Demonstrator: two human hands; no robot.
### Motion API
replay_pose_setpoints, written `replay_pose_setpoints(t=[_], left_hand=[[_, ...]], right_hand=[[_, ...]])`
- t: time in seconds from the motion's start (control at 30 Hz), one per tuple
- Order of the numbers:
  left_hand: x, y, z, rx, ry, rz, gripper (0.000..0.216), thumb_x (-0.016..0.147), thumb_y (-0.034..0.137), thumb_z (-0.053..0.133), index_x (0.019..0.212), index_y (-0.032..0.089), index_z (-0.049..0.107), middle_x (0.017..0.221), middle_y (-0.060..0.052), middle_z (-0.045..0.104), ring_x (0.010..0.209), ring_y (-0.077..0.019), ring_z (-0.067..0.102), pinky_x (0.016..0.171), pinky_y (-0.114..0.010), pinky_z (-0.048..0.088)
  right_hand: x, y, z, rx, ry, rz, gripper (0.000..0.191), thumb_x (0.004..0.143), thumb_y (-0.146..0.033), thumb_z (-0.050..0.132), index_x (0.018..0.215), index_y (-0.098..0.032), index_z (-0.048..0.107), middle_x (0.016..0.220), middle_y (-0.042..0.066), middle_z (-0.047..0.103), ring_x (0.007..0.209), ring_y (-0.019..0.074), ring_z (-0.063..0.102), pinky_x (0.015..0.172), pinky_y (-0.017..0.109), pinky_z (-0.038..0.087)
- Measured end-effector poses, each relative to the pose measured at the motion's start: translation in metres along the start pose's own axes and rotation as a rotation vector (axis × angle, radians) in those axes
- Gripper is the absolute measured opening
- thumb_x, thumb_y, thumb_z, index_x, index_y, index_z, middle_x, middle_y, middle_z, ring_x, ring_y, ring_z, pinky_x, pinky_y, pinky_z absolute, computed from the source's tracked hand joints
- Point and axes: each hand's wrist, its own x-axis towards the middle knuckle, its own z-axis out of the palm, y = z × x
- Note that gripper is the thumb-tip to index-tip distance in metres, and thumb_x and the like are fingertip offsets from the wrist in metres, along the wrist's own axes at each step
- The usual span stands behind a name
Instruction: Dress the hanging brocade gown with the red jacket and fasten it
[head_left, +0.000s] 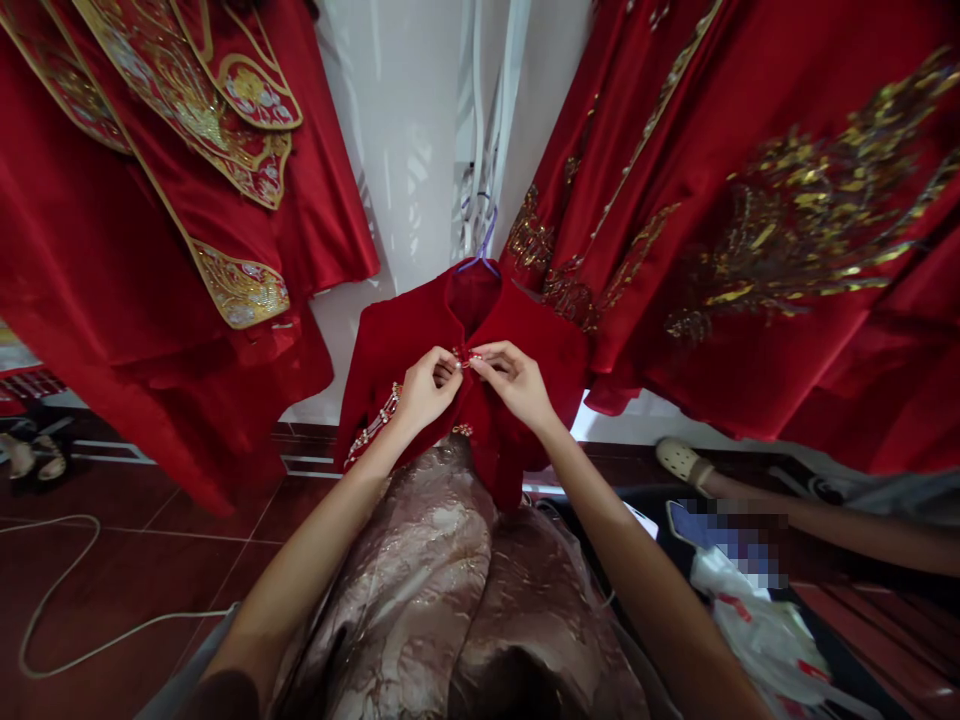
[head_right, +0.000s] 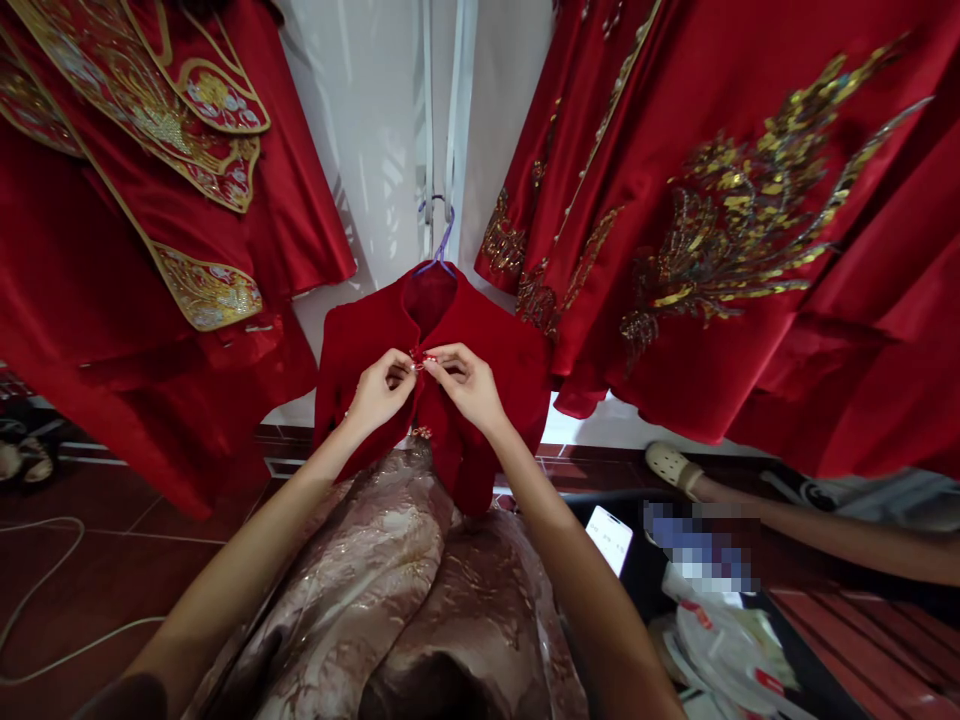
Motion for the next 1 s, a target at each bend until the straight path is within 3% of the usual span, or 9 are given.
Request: replay_pose_setpoints(t=[0.27, 0.57, 1.0], left_hand=[[-0.002, 0.026, -0.012, 0.221, -0.073, 0.184, 0.003, 0.081, 0.020, 0.049, 0.083, 0.020, 0.051, 0.082, -0.002, 0.060, 0.073, -0.0127, 0.057, 0.071, -0.026, 0.046], [0.014, 0.032, -0.023, 0.387, -0.192, 0.264, 0.008, 0.081, 0.025, 0.051, 0.076, 0.019, 0.053, 0.075, -0.001, 0.060, 0.066, -0.0124, 0.054, 0.065, -0.025, 0.042], [0.023, 0.033, -0.026, 0.537, -0.262, 0.389, 0.008, 0.082, 0.020, 0.049, 0.074, 0.017, 0.052, 0.069, -0.001, 0.056, 0.065, -0.0123, 0.052, 0.062, -0.024, 0.039]], right_hand=[[-0.005, -0.017, -0.001, -0.120, 0.051, -0.054, 0.026, 0.077, -0.040, 0.064, 0.096, -0.023, 0.068, 0.091, 0.004, 0.069, 0.082, 0.0177, 0.065, 0.073, 0.033, 0.054], [-0.011, -0.021, 0.010, -0.197, 0.205, -0.114, 0.028, 0.080, -0.040, 0.061, 0.104, -0.027, 0.070, 0.099, 0.003, 0.067, 0.091, 0.0189, 0.064, 0.080, 0.034, 0.057], [-0.007, -0.010, 0.000, -0.147, 0.055, -0.076, 0.039, 0.080, -0.037, 0.061, 0.117, -0.025, 0.063, 0.104, 0.005, 0.062, 0.091, 0.0170, 0.063, 0.080, 0.031, 0.058]])
